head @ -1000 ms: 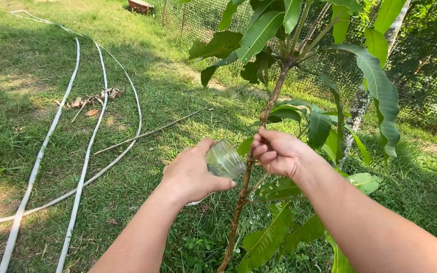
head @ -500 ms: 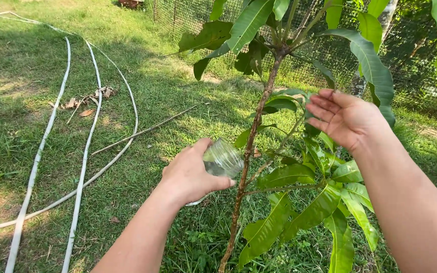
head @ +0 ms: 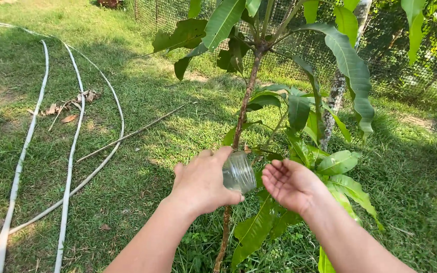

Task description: The person waters several small plants in a backyard garden using a clear glass jar. They scoop water from a bucket, pour it over the leaves and stems of each plant, and repeat the process for multiple plants.

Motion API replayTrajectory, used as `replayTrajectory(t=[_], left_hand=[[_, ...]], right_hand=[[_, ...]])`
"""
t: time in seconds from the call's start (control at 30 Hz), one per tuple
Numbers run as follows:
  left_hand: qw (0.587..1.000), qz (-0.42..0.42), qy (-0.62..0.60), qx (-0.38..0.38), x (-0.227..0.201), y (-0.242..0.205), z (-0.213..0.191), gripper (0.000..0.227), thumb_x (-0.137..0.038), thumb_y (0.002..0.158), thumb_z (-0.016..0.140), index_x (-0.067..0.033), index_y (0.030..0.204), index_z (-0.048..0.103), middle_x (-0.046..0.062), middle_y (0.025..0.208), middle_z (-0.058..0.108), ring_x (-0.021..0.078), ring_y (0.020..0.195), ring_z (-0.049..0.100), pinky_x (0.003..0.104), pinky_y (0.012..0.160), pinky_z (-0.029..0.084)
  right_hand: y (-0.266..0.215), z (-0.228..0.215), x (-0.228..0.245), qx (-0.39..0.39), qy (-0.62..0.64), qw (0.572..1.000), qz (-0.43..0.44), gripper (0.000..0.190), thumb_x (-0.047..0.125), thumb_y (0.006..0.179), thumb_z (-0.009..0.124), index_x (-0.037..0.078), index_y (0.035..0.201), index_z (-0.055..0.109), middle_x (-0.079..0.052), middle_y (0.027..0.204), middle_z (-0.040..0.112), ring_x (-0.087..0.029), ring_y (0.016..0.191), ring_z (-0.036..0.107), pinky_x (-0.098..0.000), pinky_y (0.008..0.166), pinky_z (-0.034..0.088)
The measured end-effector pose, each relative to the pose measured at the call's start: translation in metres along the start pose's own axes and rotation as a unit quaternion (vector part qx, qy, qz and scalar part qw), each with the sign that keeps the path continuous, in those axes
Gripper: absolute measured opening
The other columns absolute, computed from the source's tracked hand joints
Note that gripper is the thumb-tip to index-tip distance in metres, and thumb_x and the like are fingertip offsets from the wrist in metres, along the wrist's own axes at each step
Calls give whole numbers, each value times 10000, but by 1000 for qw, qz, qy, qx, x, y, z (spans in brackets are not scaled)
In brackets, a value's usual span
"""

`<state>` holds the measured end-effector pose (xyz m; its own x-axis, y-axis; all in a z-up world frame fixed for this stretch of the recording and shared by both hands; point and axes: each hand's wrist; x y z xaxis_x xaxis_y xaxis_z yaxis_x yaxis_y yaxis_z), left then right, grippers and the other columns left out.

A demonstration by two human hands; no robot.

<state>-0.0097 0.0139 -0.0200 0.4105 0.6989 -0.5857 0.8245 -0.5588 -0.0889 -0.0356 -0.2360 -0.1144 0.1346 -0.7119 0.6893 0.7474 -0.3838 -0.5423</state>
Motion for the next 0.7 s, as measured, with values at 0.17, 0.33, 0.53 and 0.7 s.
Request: replayTrajectory(t=[0.17, 0.33, 0.53, 0.7], left_hand=[[987, 7, 158, 37, -13, 7, 8, 848, -417, 747, 902, -303, 1450, 440, 94, 1295, 557, 302, 1278, 511, 655, 1137, 270], [985, 27, 170, 7, -6, 8, 12, 788, -419, 723, 869, -289, 1396, 480, 95, 1232, 576, 316, 1244, 530, 700, 1096, 280], [995, -59, 66, 50, -5, 3, 3, 979, -435, 740, 847, -331, 1567, 332, 28, 1327, 556, 237, 1240, 554, 542, 1123, 345], [991, -102, 39, 72, 1, 6, 10, 1112, -449, 751, 918, -332, 1613, 225, 40, 1624, 330, 240, 1499, 320, 548, 1241, 265]], right_hand=[[16, 13, -50, -63, -19, 991, 117, 269, 338, 1057, 578, 110, 913, 576, -94, 804, 655, -184, 595, 596, -281, 478, 544], [25, 23, -66, 10, -68, 987, 143, 187, 230, 1044, 553, 103, 973, 670, -62, 707, 649, -109, 404, 499, -194, 314, 436], [25, 23, -31, 28, -61, 975, 212, 374, 430, 1081, 537, 125, 874, 603, -5, 669, 568, -13, 390, 345, -136, 264, 271], [-38, 41, 37, -8, -230, 973, -3, 291, 243, 1133, 435, 13, 1022, 576, -160, 950, 625, -240, 795, 582, -341, 706, 543]])
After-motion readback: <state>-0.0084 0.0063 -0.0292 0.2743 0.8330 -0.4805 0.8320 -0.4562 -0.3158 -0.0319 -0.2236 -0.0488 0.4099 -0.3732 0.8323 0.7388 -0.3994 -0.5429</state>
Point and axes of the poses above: each hand's wrist, its own y-axis towards the middle knuckle, its own z-axis out of the palm, x = y × z
